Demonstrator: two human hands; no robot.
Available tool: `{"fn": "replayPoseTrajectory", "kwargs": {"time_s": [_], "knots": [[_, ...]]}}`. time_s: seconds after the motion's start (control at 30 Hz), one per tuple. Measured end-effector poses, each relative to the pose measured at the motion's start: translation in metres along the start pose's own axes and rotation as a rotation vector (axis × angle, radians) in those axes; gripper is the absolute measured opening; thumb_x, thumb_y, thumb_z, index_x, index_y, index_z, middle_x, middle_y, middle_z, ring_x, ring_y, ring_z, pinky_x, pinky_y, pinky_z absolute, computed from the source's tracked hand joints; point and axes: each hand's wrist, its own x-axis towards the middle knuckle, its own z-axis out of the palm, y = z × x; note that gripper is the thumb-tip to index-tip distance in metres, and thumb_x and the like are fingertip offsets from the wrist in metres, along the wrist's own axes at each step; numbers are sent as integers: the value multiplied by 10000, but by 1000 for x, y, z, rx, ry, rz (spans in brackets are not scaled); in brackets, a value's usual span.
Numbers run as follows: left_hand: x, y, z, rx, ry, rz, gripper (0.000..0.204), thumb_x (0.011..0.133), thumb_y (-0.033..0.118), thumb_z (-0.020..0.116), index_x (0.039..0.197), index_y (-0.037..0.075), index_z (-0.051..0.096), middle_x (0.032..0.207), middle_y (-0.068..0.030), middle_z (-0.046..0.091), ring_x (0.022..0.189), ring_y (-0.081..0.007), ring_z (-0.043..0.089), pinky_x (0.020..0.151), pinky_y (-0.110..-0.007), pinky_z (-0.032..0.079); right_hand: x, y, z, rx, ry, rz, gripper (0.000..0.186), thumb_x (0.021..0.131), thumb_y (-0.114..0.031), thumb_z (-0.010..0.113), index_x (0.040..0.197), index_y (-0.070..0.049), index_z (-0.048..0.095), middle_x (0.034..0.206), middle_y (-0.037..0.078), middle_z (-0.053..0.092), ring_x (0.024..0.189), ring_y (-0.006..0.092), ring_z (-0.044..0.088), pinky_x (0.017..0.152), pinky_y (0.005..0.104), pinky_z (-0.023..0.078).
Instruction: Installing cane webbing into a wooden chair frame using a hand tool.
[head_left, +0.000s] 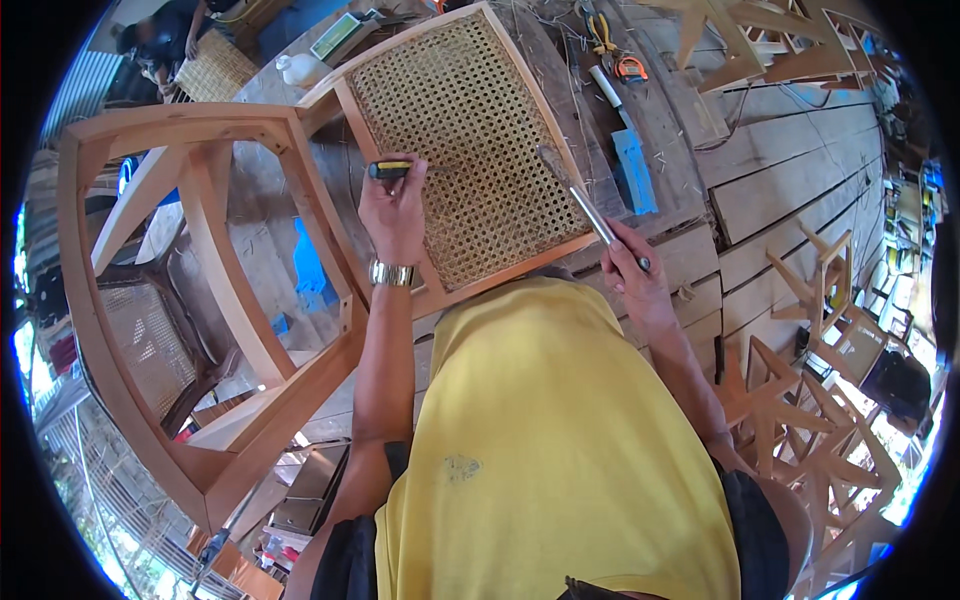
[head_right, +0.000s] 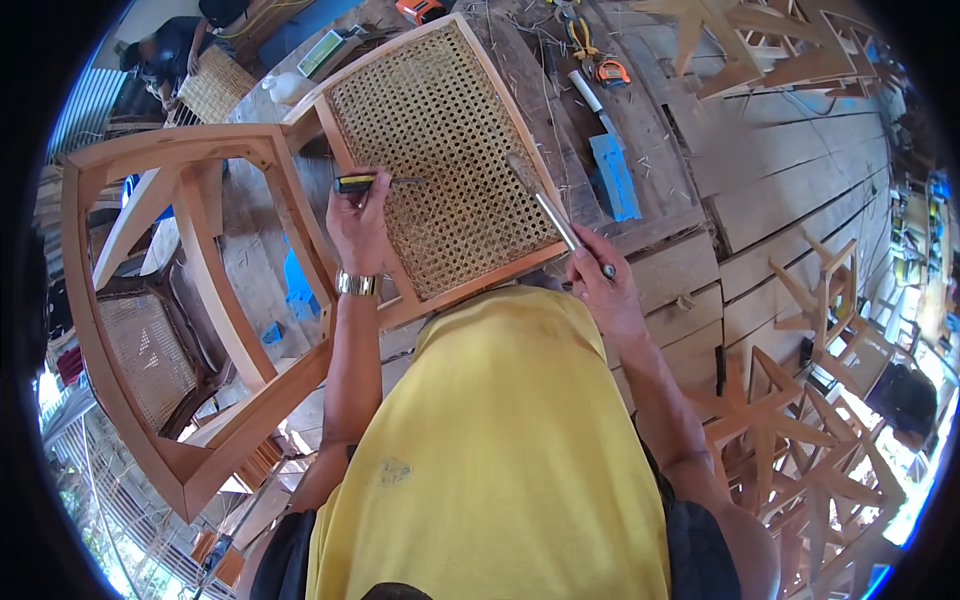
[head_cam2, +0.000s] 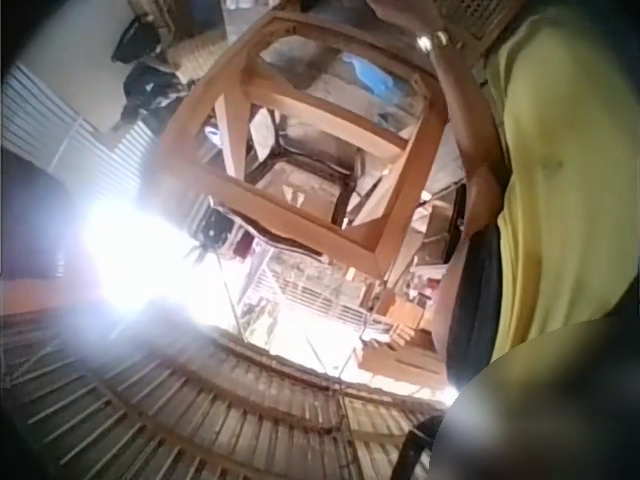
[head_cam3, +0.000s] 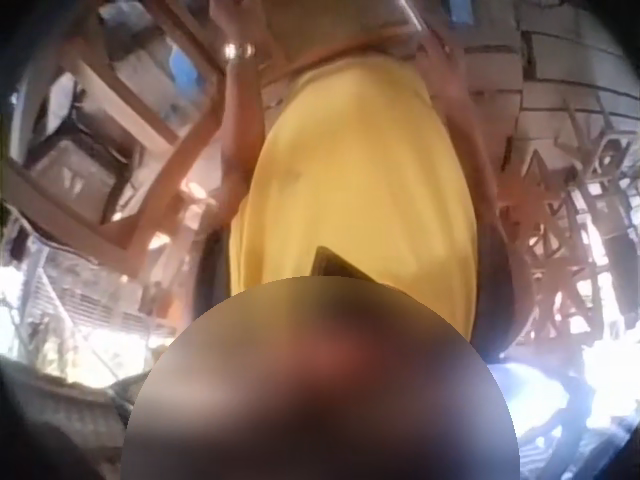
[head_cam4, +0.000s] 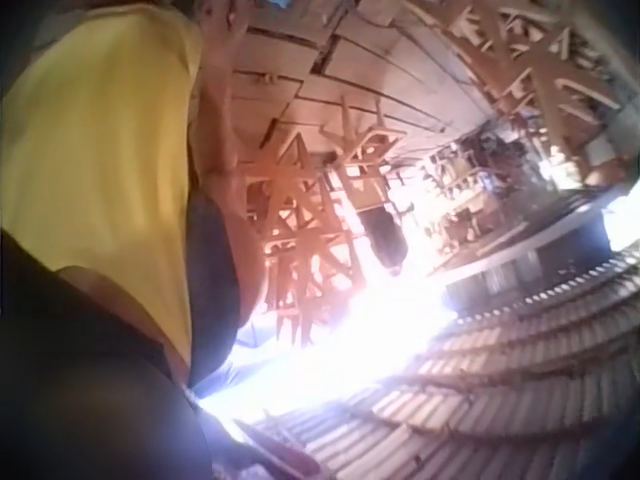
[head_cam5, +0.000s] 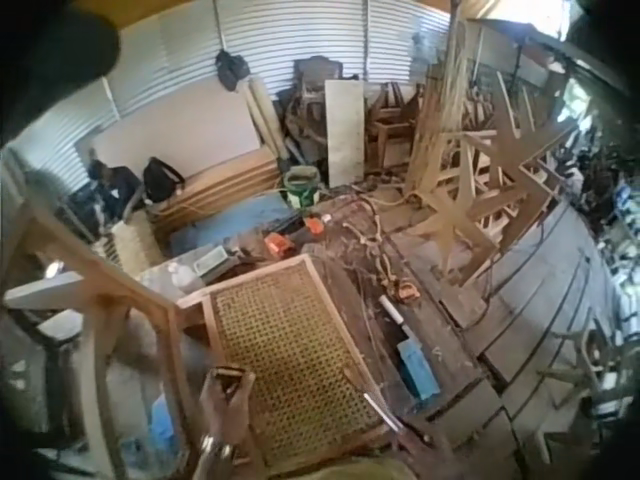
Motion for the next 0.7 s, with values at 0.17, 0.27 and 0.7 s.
{"fn": "replayPoseTrajectory", "kwargs": {"time_s": [0.17,0.27,0.7], "knots": [[10,1,15,-173,-39,-2,153,891,134,784,975,62,677,895,32,688,778,-25,571,689,-198,463,6,5,16,17,-17,-14,401,1040,-152,540,1423,-35,513,808,10,534,609,36,392,528,184,330],[16,-1,21,-22,-53,62,159,896,144,780,980,59,675,886,13,702,771,-41,598,712,-214,494,10,12,22,32,14,-31,395,1039,-144,539,1417,-32,516,801,11,536,606,35,399,517,188,330],[29,18,34,243,-201,204,130,884,155,780,945,87,688,844,-13,702,743,-84,645,697,-246,530,50,-3,55,-85,-19,-193,378,1039,-148,543,1397,-30,534,786,2,555,619,35,426,524,192,340]]}}
